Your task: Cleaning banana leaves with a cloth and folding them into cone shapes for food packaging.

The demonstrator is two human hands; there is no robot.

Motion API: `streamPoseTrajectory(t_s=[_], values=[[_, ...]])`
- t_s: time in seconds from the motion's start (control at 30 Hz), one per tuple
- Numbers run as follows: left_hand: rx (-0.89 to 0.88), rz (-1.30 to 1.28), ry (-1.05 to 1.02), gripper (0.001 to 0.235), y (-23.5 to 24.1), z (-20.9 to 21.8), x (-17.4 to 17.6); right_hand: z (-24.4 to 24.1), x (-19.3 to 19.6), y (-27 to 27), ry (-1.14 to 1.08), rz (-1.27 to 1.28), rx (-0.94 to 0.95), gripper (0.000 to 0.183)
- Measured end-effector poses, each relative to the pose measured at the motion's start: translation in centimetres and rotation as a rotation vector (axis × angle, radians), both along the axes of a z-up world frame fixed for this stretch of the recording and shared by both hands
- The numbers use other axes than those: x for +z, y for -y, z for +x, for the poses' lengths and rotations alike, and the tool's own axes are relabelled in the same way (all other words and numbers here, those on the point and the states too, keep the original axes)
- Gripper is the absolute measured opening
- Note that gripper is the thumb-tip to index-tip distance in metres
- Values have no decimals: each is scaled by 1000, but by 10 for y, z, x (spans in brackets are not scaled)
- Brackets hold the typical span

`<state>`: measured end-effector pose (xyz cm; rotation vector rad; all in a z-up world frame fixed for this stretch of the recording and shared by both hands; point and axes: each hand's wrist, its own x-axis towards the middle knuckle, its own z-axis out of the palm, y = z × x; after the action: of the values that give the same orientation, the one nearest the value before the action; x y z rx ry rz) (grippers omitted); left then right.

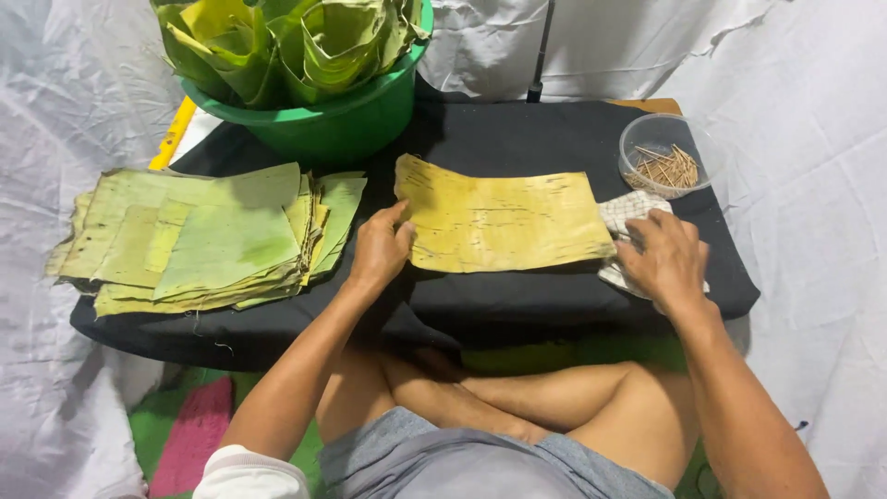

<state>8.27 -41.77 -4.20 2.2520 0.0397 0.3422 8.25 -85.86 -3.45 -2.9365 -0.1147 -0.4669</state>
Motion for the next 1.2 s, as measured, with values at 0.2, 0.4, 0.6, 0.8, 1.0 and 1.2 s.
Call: streamPoseTrajectory(t_s=[0.2,0.4,0.6,0.8,1.0,1.2], values=[[-127,195,-43,43,9,-6,19,-5,-6,11,-53,213,-34,42],[-119,444,129,21,26,-16,48,-20,16,48,321,163,46,28],[-182,75,-212,44,45,-10,63,-67,126,25,415,109,41,32],[-263,27,-329,45,41,11,33,-7,111,-63,262,369,275,24],[-271,185,-255,45,42,17,19,64,23,-177,178,278,406,24],[-266,238,-191,37,47,12,11,36,20,-203,-449,15,277,62]])
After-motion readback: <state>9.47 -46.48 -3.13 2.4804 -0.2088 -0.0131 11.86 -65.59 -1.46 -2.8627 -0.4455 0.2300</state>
